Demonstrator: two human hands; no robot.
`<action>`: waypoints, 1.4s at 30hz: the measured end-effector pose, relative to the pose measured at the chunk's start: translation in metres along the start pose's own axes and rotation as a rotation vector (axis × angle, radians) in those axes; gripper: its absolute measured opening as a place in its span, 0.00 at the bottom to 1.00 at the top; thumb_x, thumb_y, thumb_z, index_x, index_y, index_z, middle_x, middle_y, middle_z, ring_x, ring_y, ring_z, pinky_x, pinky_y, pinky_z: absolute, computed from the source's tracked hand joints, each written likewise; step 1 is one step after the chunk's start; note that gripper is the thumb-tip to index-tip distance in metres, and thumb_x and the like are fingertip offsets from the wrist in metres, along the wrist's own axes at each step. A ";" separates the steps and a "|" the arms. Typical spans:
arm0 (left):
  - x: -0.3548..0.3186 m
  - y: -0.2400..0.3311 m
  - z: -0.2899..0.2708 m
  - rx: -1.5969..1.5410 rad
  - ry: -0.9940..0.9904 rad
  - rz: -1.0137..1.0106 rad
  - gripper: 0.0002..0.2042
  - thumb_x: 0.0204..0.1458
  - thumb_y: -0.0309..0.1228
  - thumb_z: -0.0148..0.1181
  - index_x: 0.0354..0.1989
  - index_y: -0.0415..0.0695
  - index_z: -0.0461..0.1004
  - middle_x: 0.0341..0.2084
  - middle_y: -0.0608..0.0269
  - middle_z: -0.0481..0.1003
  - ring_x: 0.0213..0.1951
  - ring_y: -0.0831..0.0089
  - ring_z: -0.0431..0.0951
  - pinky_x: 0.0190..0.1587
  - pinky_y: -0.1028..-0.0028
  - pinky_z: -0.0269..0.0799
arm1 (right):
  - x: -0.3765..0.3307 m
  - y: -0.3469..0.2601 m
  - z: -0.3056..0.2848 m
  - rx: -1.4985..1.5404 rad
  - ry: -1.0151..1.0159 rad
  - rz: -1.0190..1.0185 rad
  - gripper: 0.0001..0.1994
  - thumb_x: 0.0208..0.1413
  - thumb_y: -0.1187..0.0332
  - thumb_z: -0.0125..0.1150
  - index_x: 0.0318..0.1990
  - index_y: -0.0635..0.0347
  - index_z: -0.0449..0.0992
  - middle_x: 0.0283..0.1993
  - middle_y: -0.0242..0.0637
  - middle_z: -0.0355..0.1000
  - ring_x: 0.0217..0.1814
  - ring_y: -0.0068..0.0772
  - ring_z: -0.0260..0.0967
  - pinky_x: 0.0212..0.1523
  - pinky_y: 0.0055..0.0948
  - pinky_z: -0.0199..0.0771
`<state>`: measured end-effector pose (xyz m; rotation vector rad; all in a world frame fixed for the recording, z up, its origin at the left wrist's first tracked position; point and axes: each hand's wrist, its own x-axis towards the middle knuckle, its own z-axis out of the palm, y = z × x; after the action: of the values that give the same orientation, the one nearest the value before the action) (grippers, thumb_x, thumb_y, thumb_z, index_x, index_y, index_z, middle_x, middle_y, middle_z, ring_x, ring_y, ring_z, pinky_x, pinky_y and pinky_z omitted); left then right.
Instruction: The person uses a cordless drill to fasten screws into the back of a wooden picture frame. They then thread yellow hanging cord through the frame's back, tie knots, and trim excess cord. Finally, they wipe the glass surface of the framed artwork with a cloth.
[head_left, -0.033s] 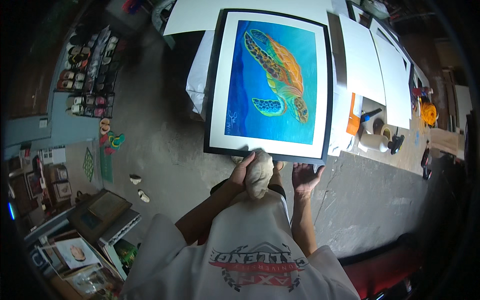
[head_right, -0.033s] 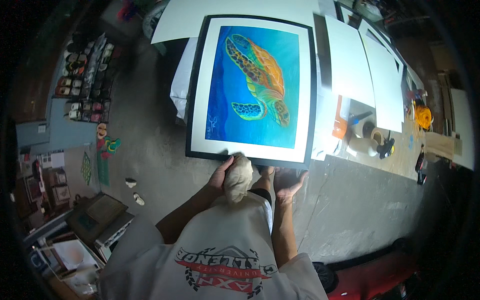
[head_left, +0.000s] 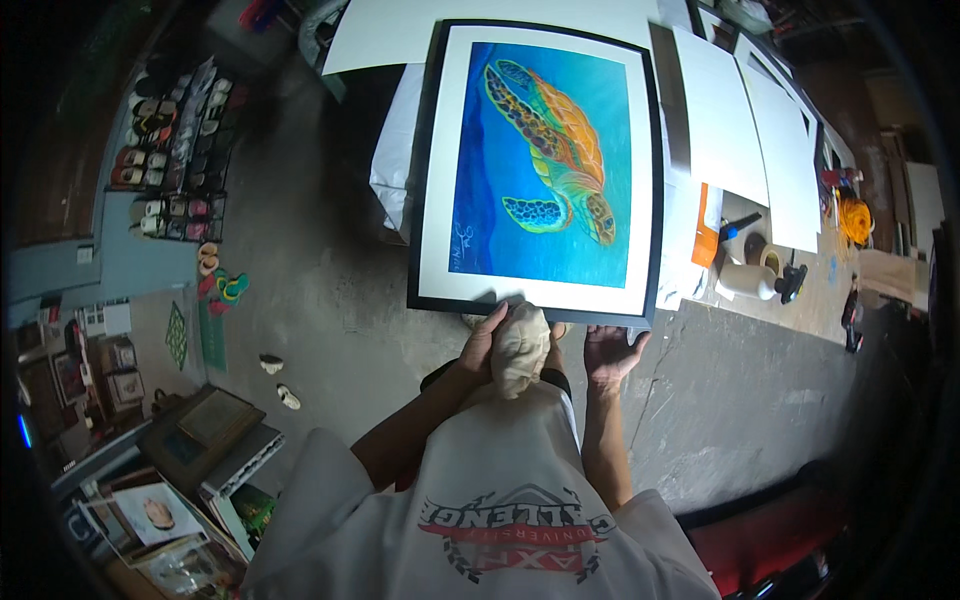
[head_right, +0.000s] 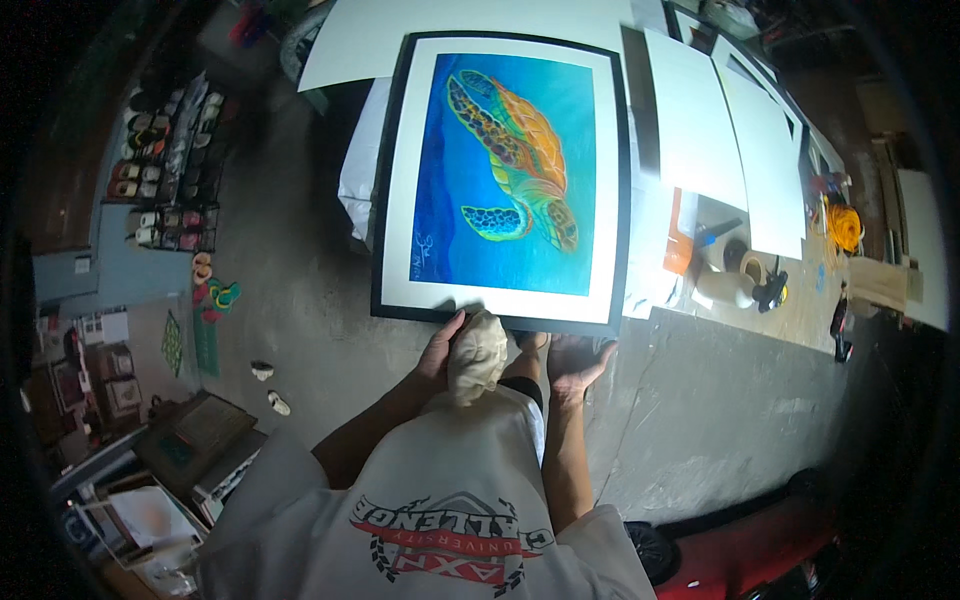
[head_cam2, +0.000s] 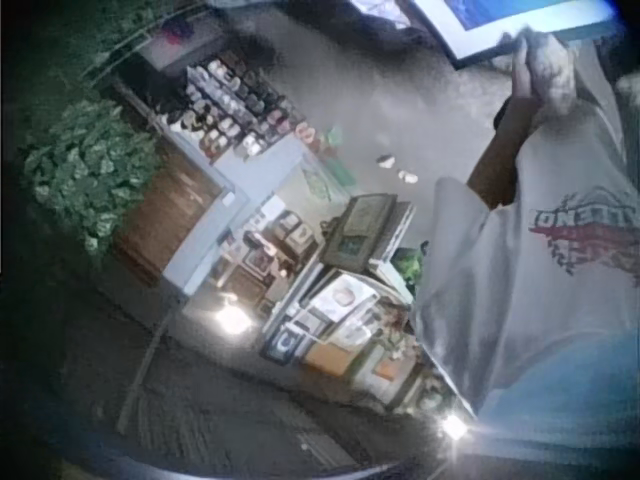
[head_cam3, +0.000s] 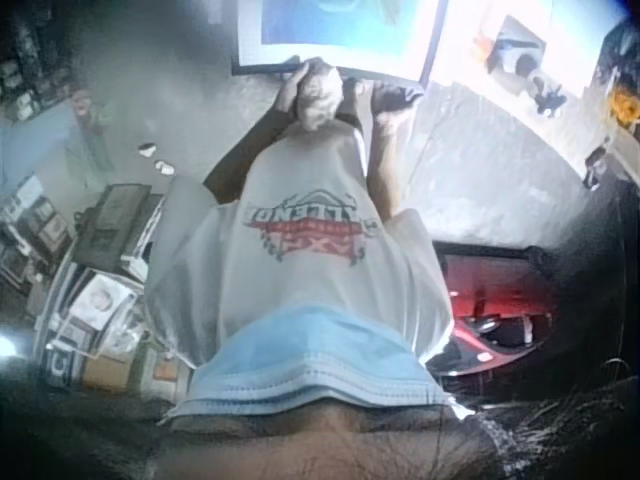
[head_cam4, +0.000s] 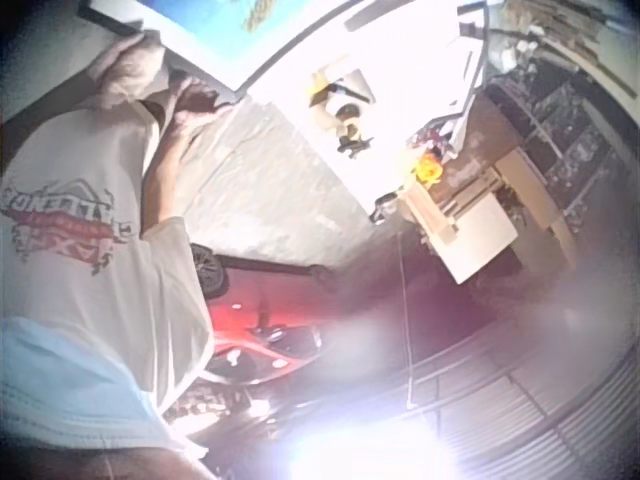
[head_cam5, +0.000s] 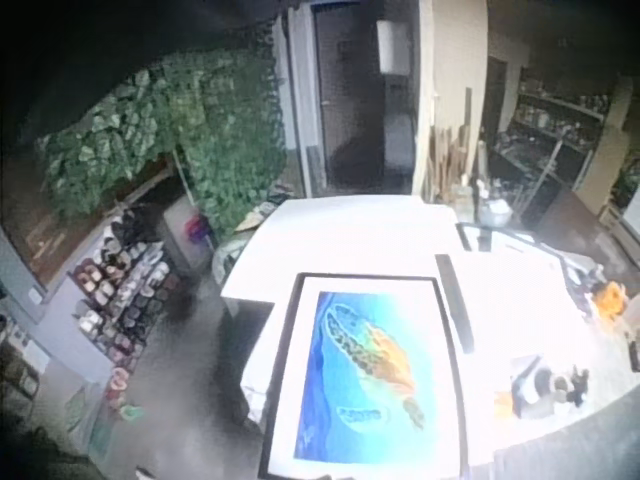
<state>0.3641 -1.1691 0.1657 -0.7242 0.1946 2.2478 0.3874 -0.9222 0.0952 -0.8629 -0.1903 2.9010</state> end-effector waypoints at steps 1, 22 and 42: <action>-0.002 0.003 0.001 -0.017 -0.083 -0.016 0.21 0.67 0.48 0.50 0.56 0.44 0.72 0.49 0.55 0.78 0.50 0.63 0.79 0.56 0.61 0.75 | -0.002 0.006 0.004 0.089 0.000 -0.062 0.37 0.62 0.32 0.46 0.62 0.55 0.71 0.67 0.40 0.69 0.68 0.43 0.65 0.69 0.49 0.59; 0.002 0.007 0.031 0.592 0.335 0.114 0.19 0.67 0.44 0.52 0.51 0.40 0.76 0.44 0.57 0.79 0.46 0.69 0.78 0.51 0.68 0.74 | -0.056 0.008 0.052 -1.252 -0.148 0.405 0.33 0.67 0.43 0.50 0.63 0.67 0.69 0.55 0.43 0.75 0.55 0.34 0.73 0.56 0.36 0.73; -0.069 0.139 -0.080 1.039 0.605 0.533 0.22 0.68 0.46 0.44 0.57 0.44 0.75 0.49 0.62 0.78 0.48 0.73 0.77 0.54 0.69 0.70 | 0.066 -0.023 0.114 -2.602 -0.772 -0.744 0.35 0.60 0.66 0.58 0.74 0.59 0.55 0.80 0.44 0.44 0.82 0.57 0.34 0.79 0.55 0.33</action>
<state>0.3399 -1.3378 0.1270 -0.7581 1.8501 1.8845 0.2713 -0.9007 0.1580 0.5686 -3.0842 0.5131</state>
